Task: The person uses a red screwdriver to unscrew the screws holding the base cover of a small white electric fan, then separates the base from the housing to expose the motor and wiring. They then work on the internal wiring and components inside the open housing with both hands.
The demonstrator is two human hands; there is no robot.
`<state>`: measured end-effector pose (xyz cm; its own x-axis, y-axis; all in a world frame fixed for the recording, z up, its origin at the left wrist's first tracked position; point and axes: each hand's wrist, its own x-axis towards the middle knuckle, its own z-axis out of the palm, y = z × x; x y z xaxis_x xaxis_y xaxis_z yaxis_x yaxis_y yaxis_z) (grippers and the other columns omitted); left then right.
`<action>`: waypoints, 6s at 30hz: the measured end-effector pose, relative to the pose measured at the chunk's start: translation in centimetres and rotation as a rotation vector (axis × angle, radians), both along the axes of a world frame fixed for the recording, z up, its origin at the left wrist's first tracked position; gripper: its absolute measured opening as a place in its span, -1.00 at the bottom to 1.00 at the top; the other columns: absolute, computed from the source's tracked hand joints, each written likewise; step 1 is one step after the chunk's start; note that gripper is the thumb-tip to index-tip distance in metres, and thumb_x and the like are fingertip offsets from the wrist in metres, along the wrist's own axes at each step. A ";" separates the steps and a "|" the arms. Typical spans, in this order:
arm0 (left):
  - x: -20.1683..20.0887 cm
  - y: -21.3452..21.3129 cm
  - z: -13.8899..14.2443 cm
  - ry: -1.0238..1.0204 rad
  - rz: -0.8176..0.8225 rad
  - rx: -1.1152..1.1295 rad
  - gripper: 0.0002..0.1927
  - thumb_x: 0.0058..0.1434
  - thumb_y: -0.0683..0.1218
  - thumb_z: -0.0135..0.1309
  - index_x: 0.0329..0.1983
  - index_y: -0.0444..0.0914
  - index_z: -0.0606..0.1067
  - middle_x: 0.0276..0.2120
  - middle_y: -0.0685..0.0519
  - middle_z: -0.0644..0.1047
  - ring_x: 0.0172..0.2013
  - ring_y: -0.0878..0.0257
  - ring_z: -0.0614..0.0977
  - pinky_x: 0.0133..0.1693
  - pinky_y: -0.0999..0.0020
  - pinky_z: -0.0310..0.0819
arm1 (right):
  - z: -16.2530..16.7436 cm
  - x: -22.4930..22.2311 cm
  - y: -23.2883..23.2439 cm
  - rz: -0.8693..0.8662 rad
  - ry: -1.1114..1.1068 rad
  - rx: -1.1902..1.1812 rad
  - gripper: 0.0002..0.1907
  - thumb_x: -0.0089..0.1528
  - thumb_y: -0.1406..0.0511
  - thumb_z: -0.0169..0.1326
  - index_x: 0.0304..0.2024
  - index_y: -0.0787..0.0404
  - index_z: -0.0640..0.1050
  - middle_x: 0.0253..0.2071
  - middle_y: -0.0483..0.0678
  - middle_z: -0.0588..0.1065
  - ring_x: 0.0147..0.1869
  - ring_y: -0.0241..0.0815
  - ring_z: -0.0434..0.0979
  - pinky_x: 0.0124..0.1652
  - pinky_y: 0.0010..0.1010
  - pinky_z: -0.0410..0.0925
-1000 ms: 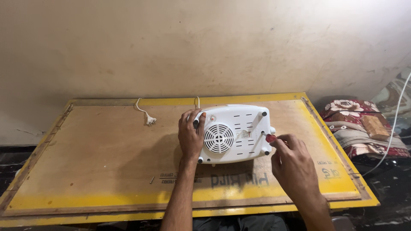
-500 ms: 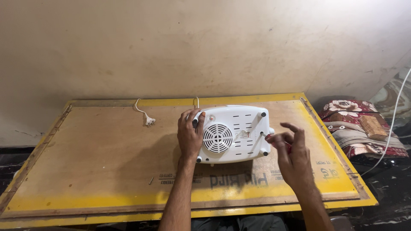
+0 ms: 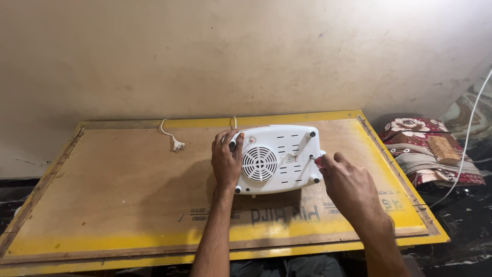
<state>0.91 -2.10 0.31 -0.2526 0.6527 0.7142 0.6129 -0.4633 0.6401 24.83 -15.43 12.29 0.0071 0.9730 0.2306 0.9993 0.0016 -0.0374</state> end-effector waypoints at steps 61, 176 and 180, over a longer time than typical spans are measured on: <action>-1.5 3.5 1.7 -0.053 -0.222 -0.185 -0.60 0.34 0.14 0.13 0.11 -0.15 0.61 0.25 -0.24 0.42 0.26 -0.10 0.46 0.13 0.08 0.44 | -12.1 0.9 4.5 0.127 0.558 0.113 0.08 -0.03 0.31 0.44 0.45 0.07 0.16 0.48 0.23 0.11 0.35 0.21 0.39 0.15 -0.10 0.44; -4.1 -2.2 0.9 0.144 -0.175 0.076 -0.76 0.36 -0.13 0.06 0.06 -0.27 0.50 0.01 -0.11 0.53 0.05 -0.03 0.60 0.07 0.09 0.52 | -8.4 2.4 -7.2 0.105 1.164 0.907 -0.66 0.50 0.42 0.05 0.24 0.41 0.27 0.21 0.24 0.44 0.29 -0.06 0.55 0.32 -0.30 0.48; -4.4 -2.3 1.7 0.184 -0.182 0.043 -0.73 0.33 -0.15 0.07 0.08 -0.23 0.53 -0.04 -0.10 0.51 0.00 -0.03 0.60 -0.01 0.11 0.54 | -8.7 1.3 -7.1 0.086 1.104 0.809 -0.68 0.43 0.46 0.01 0.20 0.45 0.31 0.23 0.29 0.46 0.28 -0.01 0.54 0.25 -0.28 0.46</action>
<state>-3.44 -4.41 1.99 0.0030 0.6437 0.7653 0.6212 -0.6009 0.5030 26.10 -22.54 3.59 0.5028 0.5776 0.6431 0.4468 0.4632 -0.7654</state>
